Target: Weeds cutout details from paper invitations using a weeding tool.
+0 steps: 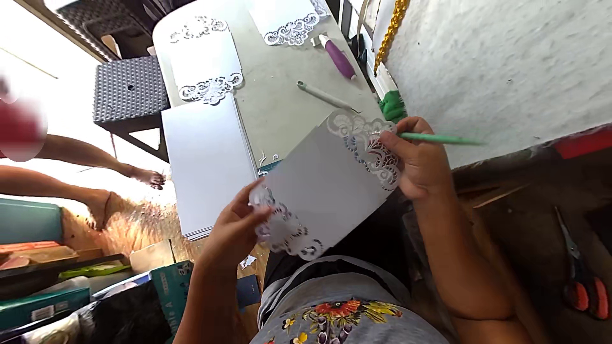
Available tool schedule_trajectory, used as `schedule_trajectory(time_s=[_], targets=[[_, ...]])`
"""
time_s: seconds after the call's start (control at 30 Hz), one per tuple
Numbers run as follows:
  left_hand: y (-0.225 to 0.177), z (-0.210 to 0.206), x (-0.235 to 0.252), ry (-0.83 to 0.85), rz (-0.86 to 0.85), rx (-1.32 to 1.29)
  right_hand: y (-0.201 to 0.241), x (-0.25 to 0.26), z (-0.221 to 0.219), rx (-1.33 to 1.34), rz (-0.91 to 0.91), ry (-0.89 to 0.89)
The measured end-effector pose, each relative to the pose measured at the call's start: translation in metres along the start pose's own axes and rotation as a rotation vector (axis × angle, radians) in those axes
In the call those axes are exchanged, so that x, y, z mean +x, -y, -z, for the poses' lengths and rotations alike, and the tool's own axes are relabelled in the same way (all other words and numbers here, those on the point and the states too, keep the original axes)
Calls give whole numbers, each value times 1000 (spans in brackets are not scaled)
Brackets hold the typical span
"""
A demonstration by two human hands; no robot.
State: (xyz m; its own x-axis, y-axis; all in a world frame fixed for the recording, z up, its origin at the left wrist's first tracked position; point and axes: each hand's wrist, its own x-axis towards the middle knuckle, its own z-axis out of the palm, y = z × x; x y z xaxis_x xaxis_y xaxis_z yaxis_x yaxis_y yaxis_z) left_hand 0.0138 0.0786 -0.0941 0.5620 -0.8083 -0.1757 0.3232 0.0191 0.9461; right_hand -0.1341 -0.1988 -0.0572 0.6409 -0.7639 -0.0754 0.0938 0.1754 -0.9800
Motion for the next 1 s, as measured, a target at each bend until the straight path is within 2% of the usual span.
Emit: schedule_trajectory(time_s=[0.13,0.2,0.33,0.43,0.5,0.77,1.0], targets=[[6,-5,9,-74,-54,-522,-19,-12,-18,249,-76,-234],[16,-18,12,-105,-126,-630,-26,-21,-28,357,-94,-283],[32,-43,17,-166,-272,-674,-33,-39,-45,463,-139,-303],[27,-50,19,-360,-264,-712,-36,-47,-49,506,-149,-263],[24,-49,20,-420,-274,-703,-36,-49,-49,509,-133,-246],[22,-44,14,-466,-289,-668,-31,-50,-50,470,-146,-213],[26,-41,10,-379,-357,-637,-31,-47,-53,410,-129,-223]])
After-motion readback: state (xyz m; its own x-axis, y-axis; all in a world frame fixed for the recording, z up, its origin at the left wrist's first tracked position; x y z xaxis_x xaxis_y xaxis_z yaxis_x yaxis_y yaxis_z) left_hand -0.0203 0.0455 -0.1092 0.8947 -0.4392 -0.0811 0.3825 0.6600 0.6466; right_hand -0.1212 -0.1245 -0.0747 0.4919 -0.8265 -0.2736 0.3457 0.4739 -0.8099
